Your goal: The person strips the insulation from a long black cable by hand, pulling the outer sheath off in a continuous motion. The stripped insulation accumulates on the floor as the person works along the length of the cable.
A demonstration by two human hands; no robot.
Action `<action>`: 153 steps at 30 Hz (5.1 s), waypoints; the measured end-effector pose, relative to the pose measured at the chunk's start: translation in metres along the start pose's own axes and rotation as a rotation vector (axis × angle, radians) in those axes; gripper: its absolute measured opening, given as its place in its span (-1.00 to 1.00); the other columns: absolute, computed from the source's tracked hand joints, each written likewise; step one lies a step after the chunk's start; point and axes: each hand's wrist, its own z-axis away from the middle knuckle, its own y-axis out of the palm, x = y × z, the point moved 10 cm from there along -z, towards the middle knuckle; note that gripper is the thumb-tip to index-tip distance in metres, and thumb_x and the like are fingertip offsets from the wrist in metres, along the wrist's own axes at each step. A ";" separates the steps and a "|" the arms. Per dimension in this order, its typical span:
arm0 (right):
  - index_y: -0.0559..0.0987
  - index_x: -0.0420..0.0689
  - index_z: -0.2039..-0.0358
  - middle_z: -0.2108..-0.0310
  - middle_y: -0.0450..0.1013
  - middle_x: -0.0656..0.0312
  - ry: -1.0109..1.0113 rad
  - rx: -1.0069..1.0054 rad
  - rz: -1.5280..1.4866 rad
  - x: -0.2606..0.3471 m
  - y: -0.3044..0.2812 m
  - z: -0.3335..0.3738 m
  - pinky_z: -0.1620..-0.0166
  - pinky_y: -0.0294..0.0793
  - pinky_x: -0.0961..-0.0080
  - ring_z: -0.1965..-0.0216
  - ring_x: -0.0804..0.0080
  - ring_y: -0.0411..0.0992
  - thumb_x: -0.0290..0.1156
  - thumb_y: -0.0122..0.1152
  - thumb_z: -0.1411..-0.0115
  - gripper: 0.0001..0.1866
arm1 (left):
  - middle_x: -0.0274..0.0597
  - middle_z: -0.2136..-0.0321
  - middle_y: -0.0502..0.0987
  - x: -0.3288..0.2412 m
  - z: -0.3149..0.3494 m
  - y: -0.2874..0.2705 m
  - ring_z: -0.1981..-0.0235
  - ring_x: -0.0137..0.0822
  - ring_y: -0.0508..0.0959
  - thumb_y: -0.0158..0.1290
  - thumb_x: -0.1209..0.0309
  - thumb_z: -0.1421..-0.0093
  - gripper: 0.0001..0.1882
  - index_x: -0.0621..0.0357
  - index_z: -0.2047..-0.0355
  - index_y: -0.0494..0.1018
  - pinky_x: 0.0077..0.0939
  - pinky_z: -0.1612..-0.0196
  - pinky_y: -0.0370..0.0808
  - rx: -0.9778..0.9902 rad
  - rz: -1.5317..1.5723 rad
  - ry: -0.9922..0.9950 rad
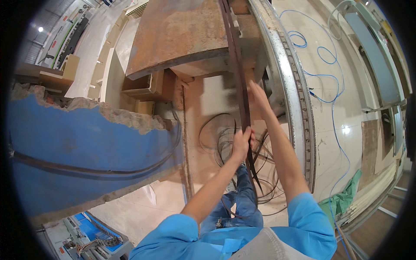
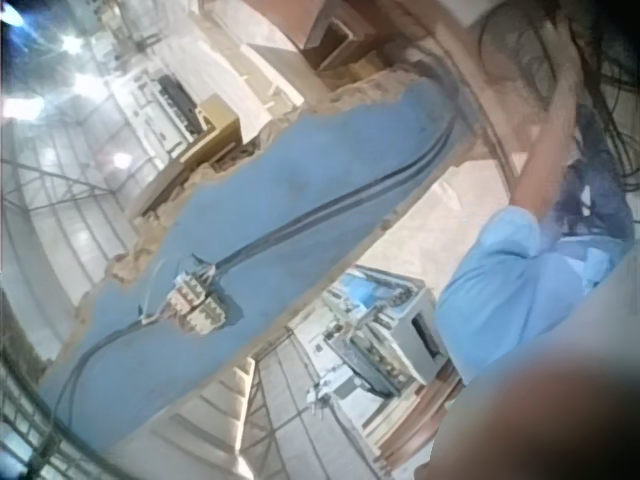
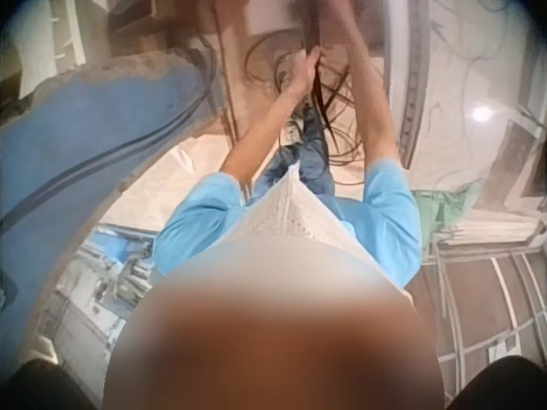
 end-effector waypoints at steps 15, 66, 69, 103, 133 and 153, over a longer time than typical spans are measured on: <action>0.43 -0.04 0.38 0.68 0.30 0.46 0.141 0.152 -0.175 -0.003 0.058 0.036 0.64 0.15 0.66 0.71 0.68 0.18 -0.08 -0.07 -0.46 -0.65 | -0.38 0.32 0.51 0.104 0.080 -0.041 0.29 -0.50 0.45 -0.10 0.08 -0.44 -0.63 0.13 0.13 0.49 -0.63 0.13 0.35 0.079 0.050 -0.295; 0.46 -0.13 0.45 0.66 0.35 0.37 -0.023 -0.093 0.146 0.013 0.030 0.011 0.60 0.27 0.57 0.67 0.63 0.29 -0.15 -0.05 -0.43 -0.62 | -0.20 0.27 0.51 0.138 0.075 -0.017 0.37 -0.43 0.56 -0.16 0.17 -0.45 -0.66 0.20 0.09 0.44 -0.52 0.28 0.52 0.029 0.195 -0.230; 0.44 -0.11 0.42 0.65 0.34 0.40 0.040 -0.095 0.147 -0.016 0.026 0.080 0.61 0.25 0.60 0.68 0.67 0.27 -0.18 -0.06 -0.45 -0.66 | -0.26 0.22 0.51 0.102 0.023 -0.037 0.34 -0.48 0.53 -0.20 0.00 -0.44 -0.54 0.12 0.05 0.44 -0.53 0.27 0.48 -0.005 0.164 -0.124; 0.40 -0.34 -0.09 0.17 0.54 -0.05 -0.280 -0.205 0.419 0.060 -0.009 0.009 0.03 0.42 0.38 0.10 0.20 0.50 0.06 0.07 -0.33 -0.35 | -0.21 0.61 0.51 -0.032 -0.023 0.005 0.65 -0.42 0.50 -0.11 0.18 -0.45 -0.61 0.27 0.35 0.44 -0.48 0.56 0.47 -0.152 -0.235 0.143; 0.41 -0.13 0.38 0.67 0.33 0.37 0.381 0.055 0.070 -0.107 0.016 0.383 0.61 0.25 0.60 0.70 0.61 0.27 -0.15 -0.13 -0.48 -0.64 | 0.02 0.30 0.56 -0.160 -0.217 0.037 0.27 -0.16 0.61 -0.11 0.20 -0.45 -0.65 0.31 0.18 0.37 -0.31 0.26 0.60 0.216 0.221 0.022; 0.52 -0.26 0.11 0.28 0.46 0.23 -0.059 -0.084 0.022 0.039 0.008 0.007 0.20 0.41 0.47 0.28 0.49 0.38 -0.02 0.06 -0.38 -0.53 | -0.17 0.56 0.56 -0.029 0.017 -0.005 0.58 -0.39 0.57 -0.08 0.26 -0.43 -0.66 0.29 0.38 0.45 -0.46 0.50 0.51 -0.130 -0.348 0.072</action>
